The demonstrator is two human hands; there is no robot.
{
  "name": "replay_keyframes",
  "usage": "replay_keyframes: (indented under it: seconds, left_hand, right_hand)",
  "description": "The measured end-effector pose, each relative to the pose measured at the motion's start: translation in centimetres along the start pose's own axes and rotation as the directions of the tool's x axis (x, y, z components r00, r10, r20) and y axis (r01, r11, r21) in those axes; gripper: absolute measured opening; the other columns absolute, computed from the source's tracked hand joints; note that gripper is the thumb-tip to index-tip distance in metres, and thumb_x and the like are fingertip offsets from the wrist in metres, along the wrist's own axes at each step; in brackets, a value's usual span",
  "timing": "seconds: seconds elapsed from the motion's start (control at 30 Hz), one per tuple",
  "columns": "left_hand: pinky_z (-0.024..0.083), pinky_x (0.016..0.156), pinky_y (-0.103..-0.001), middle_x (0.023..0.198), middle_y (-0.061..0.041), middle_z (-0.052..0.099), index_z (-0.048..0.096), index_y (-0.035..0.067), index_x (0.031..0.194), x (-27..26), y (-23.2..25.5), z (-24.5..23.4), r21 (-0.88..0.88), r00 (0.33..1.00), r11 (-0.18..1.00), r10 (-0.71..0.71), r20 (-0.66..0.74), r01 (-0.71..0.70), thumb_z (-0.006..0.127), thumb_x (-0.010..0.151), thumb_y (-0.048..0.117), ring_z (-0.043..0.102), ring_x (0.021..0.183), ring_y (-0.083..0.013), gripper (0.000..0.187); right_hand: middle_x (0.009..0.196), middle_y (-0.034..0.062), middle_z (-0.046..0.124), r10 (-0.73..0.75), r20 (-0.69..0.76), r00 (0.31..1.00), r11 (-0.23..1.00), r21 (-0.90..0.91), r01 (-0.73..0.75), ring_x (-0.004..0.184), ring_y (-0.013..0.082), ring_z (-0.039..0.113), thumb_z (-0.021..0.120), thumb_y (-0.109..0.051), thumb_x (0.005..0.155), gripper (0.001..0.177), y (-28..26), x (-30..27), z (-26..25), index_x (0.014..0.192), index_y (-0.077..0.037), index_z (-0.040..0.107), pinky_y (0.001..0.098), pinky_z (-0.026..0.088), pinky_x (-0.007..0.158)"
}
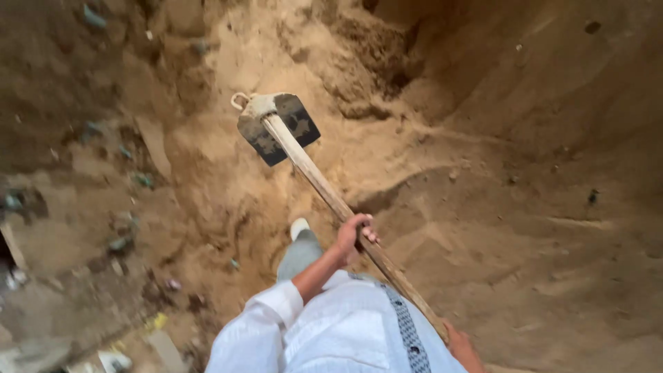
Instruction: The person digs into a sand wall inside a sand pit using a long-handled hoe, repeatedly striking and pulling sand down toward the floor. They briefly reposition metal basins beside the work area and continue loosening and gathering sand with the hoe.
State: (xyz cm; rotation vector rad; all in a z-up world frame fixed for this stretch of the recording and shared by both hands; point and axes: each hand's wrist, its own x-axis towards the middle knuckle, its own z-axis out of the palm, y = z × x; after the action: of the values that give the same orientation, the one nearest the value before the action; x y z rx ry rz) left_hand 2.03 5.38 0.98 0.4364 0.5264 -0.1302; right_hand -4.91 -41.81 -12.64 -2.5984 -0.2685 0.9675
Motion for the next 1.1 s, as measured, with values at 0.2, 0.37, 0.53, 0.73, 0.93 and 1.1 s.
replay_keyframes:
  seconds: [0.2, 0.37, 0.53, 0.73, 0.93, 1.1]
  left_hand:
    - [0.055, 0.075, -0.042, 0.06, 0.0, 0.046, 0.052, 0.012, 0.079, -0.2, 14.8, 5.3, 0.1, 0.988, 0.994, -0.057, 0.143, 0.043, 0.062, 0.091, 0.022, 0.053, 0.058, -0.0184, 0.018]
    - [0.051, 0.064, -0.032, 0.065, 0.001, 0.051, 0.055, 0.011, 0.084, -0.4, 27.7, 15.7, 0.31, 0.898, 0.915, 0.107, 0.426, -0.256, 0.067, 0.099, 0.034, 0.052, 0.058, -0.0132, 0.03]
    - [0.056, 0.053, -0.031, 0.067, -0.006, 0.06, 0.059, 0.004, 0.097, 5.0, 39.4, 27.8, 0.272, 0.641, 0.76, 0.237, 0.73, -0.59, 0.071, 0.099, 0.034, 0.059, 0.053, -0.0156, 0.033]
    - [0.061, 0.044, -0.032, 0.061, -0.003, 0.061, 0.054, 0.004, 0.094, 12.3, 41.4, 31.9, 0.431, 0.648, 0.485, 0.591, 0.48, -0.761, 0.076, 0.088, 0.039, 0.061, 0.045, -0.0128, 0.042]
    - [0.046, 0.045, -0.03, 0.061, -0.001, 0.059, 0.061, 0.003, 0.089, 26.7, 34.0, 17.1, 0.642, 0.803, 0.563, 0.579, 0.142, -0.52, 0.077, 0.087, 0.038, 0.056, 0.049, -0.0132, 0.038]
    - [0.051, 0.051, -0.041, 0.067, -0.009, 0.065, 0.069, 0.0, 0.087, 37.3, 15.5, -3.9, 0.649, 0.91, 0.734, 0.383, -0.156, -0.198, 0.075, 0.085, 0.031, 0.061, 0.057, -0.0207, 0.031]
  right_hand:
    - [0.099, 0.0267, 0.073, -0.106, -0.251, 0.962, 0.975, 0.163, 0.15, 0.097, 0.0448, 0.07, 0.087, -0.031, 0.066, 0.076, -15.9, 3.6, -1.1, 0.133, -0.015, 0.055, 0.0498, 0.057, 0.082]
    - [0.084, 0.0218, 0.077, -0.058, -0.36, 0.931, 0.904, 0.377, 0.202, 0.08, 0.0378, 0.073, 0.077, -0.031, 0.076, 0.039, -38.0, 3.7, -12.1, 0.104, -0.006, 0.071, 0.0478, 0.058, 0.074]
    - [0.078, 0.0179, 0.072, -0.239, -0.663, 0.709, 0.852, 0.208, 0.481, 0.069, 0.0246, 0.071, 0.077, -0.034, 0.09, 0.035, -51.3, 10.2, -20.7, 0.1, -0.002, 0.069, 0.0402, 0.054, 0.06]
    - [0.061, 0.0079, 0.061, -0.314, -0.58, 0.752, 0.691, 0.403, 0.6, 0.049, 0.0138, 0.055, 0.075, -0.017, 0.095, 0.021, -65.7, 17.5, -35.9, 0.093, -0.001, 0.061, 0.0315, 0.043, 0.044]
    - [0.067, 0.0039, 0.062, -0.351, -0.43, 0.832, 0.558, 0.617, 0.554, 0.048, 0.0141, 0.056, 0.063, -0.004, 0.094, 0.009, -60.7, 36.0, -27.9, 0.102, -0.002, 0.058, 0.0312, 0.044, 0.04]
    - [0.066, 0.0087, 0.062, -0.259, -0.105, 0.96, 0.659, 0.707, 0.255, 0.05, 0.0168, 0.057, 0.055, -0.007, 0.095, 0.011, -46.4, 40.1, -11.9, 0.098, 0.002, 0.061, 0.0348, 0.044, 0.041]
